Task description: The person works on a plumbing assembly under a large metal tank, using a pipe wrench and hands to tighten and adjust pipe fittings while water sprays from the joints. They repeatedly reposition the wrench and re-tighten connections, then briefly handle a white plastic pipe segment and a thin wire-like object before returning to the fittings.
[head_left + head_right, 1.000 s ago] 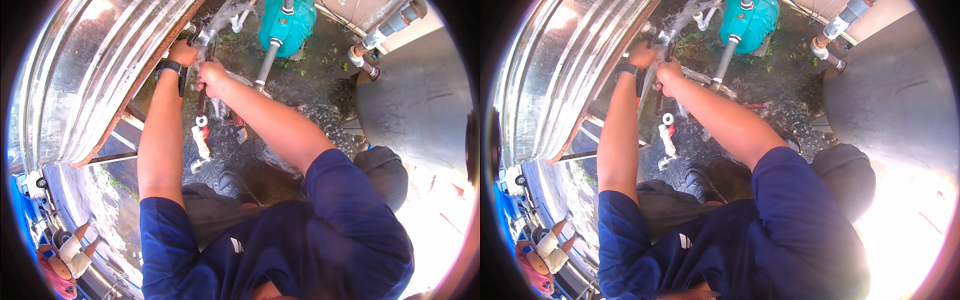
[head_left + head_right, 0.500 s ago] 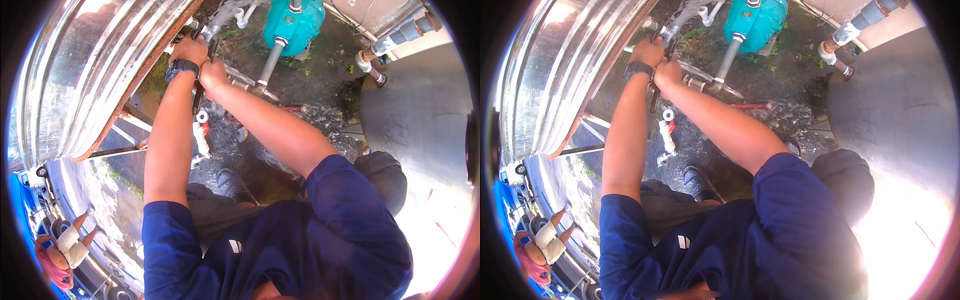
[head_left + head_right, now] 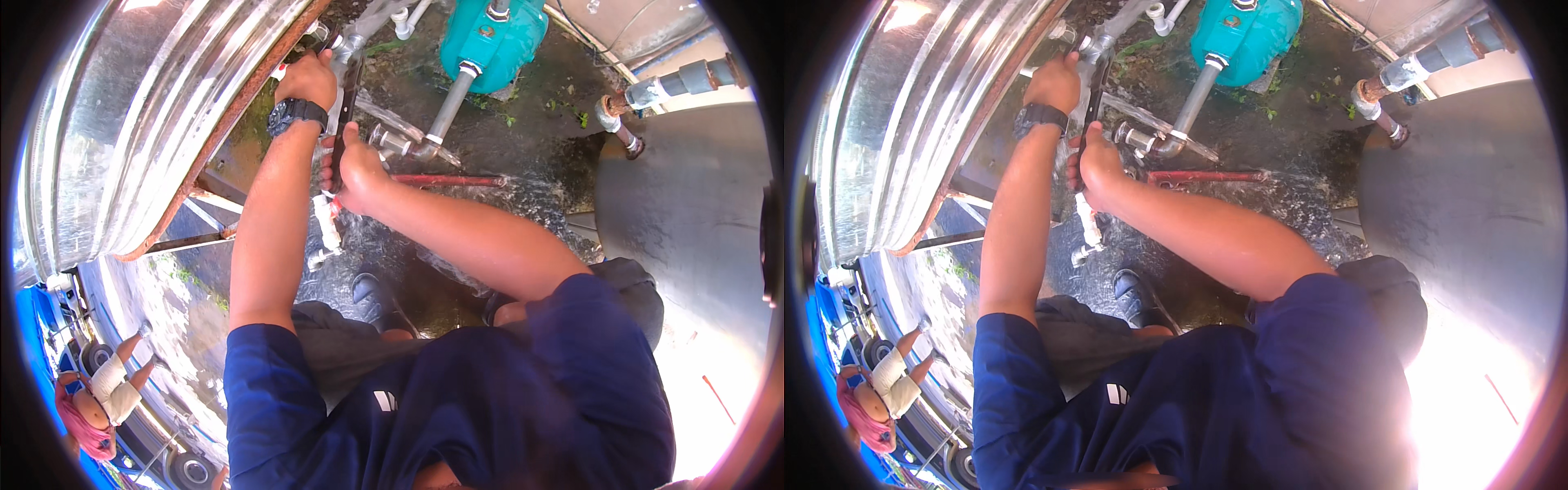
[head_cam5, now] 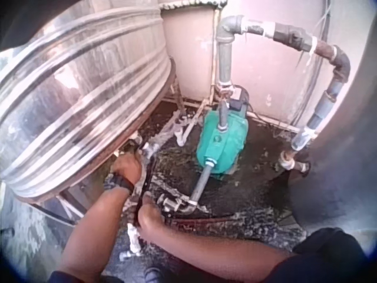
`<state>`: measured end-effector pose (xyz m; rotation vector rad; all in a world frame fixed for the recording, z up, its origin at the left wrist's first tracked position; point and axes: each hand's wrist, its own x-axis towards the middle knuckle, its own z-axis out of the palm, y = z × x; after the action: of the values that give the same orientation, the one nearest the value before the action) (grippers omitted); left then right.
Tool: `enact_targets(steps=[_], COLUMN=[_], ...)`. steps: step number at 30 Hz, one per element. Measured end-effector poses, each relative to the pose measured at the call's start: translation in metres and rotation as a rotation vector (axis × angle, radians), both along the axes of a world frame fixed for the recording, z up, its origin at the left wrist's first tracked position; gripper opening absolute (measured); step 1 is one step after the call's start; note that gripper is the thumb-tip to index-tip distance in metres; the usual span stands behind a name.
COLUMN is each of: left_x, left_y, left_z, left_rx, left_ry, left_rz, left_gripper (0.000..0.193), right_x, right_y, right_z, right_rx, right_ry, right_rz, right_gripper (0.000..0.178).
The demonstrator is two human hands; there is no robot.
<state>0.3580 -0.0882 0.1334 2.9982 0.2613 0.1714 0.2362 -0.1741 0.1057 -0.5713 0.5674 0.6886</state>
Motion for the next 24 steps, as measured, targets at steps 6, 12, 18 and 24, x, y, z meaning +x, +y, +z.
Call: enact_targets(steps=[6,12,18,24], left_x=[0.000,-0.004,0.002,-0.003], left_y=[-0.003,0.000,0.012,-0.001], left_z=[0.001,-0.001,-0.007,0.000], left_rx=[0.017,-0.018,0.047,0.031], left_ry=[0.013,0.009,0.050,0.049], left_rz=[0.013,-0.019,-0.151,0.018], left_gripper=[0.047,0.046,0.039,0.038], right_x=[0.027,0.085,0.166,0.199], right_y=[-0.042,-0.116,-0.157,-0.178], right_z=[0.038,0.081,0.095,0.101], right_rx=[-0.244,-0.504,-1.252,-1.949], right_ry=[0.026,-0.102,-0.672,-1.628], right_rz=[0.200,0.590,1.097,1.256], right_gripper=[0.053,0.041,0.036,0.034])
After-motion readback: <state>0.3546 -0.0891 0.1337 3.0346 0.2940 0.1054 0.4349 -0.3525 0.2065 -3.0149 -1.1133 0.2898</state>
